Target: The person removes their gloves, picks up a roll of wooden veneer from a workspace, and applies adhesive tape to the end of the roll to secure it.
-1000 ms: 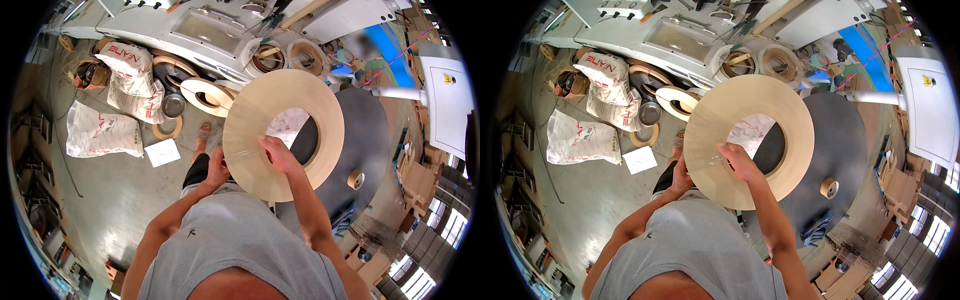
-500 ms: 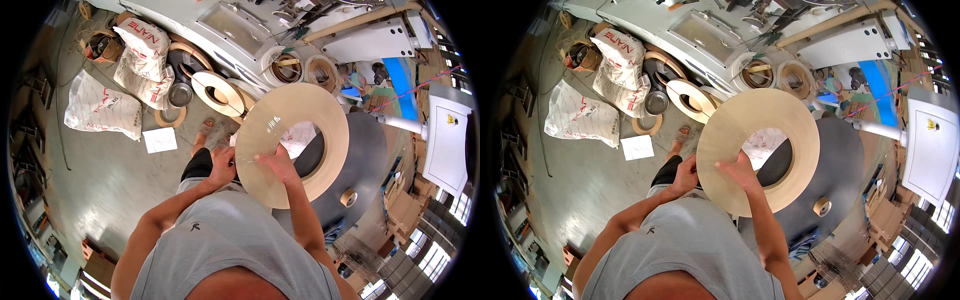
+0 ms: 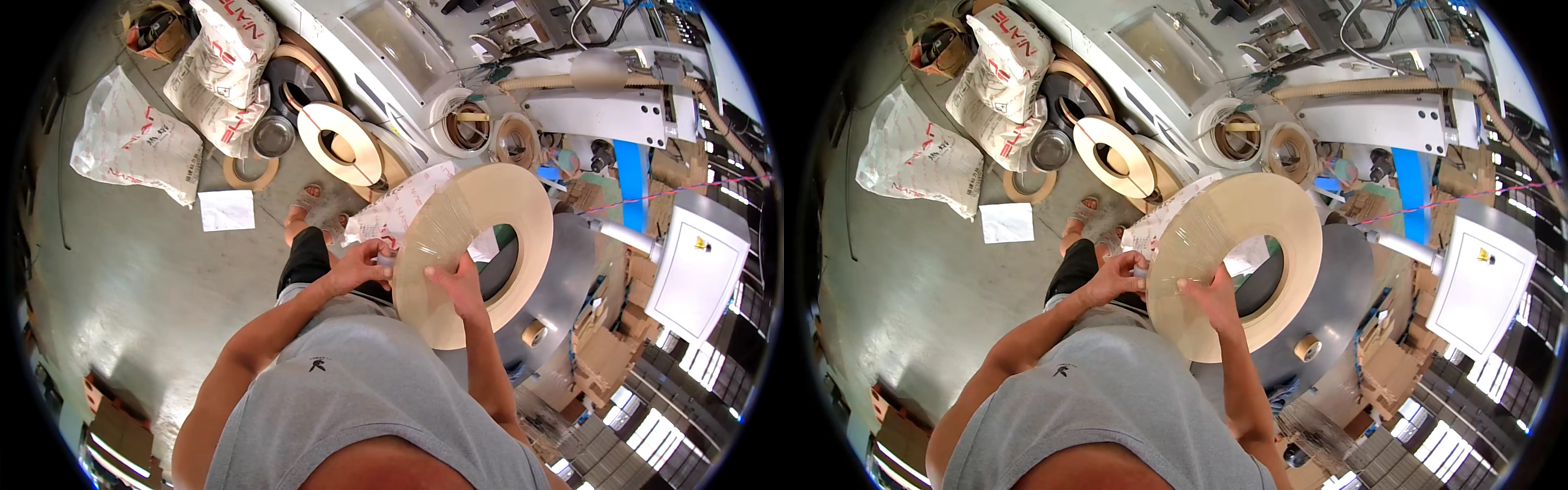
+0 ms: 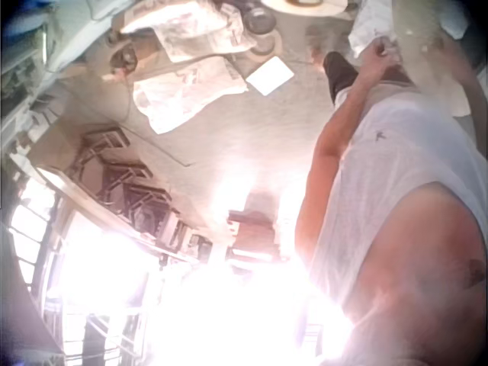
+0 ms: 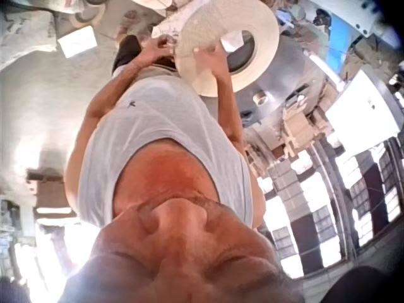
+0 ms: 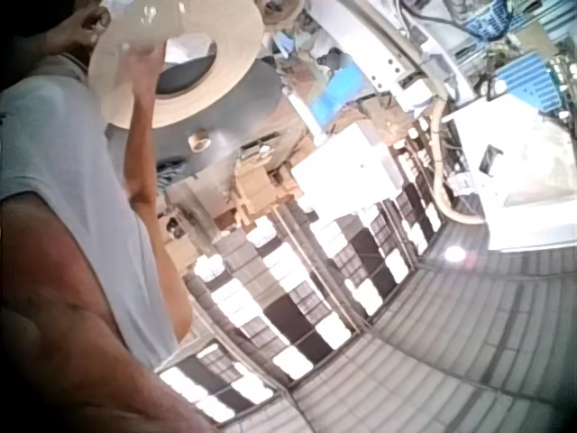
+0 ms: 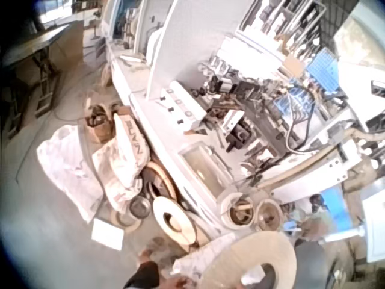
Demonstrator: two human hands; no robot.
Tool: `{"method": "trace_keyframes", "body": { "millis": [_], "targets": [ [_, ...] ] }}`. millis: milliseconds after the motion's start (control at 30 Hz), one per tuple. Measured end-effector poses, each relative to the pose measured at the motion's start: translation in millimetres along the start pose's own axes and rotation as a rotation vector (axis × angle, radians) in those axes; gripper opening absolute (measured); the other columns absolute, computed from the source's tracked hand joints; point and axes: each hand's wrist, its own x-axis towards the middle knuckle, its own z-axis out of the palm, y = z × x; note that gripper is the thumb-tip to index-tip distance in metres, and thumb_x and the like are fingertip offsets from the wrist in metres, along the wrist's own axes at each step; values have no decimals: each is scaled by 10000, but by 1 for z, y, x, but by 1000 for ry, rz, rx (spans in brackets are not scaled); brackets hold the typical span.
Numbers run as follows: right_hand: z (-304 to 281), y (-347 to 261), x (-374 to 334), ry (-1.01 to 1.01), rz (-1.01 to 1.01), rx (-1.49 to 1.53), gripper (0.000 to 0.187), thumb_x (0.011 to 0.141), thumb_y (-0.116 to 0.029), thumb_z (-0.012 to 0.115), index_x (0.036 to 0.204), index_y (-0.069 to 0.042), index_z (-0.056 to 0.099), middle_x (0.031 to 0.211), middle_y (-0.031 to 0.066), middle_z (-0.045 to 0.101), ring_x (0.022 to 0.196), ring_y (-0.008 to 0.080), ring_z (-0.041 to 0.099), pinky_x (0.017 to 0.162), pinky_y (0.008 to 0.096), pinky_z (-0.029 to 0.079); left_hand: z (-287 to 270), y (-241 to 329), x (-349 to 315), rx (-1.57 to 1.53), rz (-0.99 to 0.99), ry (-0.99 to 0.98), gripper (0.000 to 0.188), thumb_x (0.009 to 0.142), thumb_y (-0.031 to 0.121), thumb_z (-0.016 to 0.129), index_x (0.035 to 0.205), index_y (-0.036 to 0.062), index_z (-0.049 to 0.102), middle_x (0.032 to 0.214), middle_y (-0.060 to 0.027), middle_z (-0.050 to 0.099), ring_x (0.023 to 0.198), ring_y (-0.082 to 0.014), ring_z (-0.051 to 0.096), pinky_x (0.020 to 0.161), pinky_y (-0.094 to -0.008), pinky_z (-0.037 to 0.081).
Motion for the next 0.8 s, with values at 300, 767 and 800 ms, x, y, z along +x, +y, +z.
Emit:
{"method": "trace_keyframes", "body": {
  "millis": [300,767,800],
  "targets": [
    [-3,-33,-25,124,-96,130,584,967,-282,692,1393,50,471,1283,112,622,1162,192,589,1022,335,458,44,29,35,490,89,-113,320,847,135,805,1056,53,578,1011,-43,634,812,-111,617,744,-291,552],
    [-40,-83,-88,237,-151,326,448,1036,-378,582,1256,12,579,1093,46,665,954,112,622,826,273,519,181,41,33,894,784,-109,297,797,96,758,1085,42,708,1021,-125,679,892,-288,686,765,-357,563],
    [-42,-83,-90,243,-164,330,448,1036,-378,582,1256,12,579,1093,46,665,954,112,622,826,273,519,185,36,36,898,782,-81,285,788,92,757,1065,41,709,1009,-124,679,892,-289,686,764,-359,565]
  ]
}}
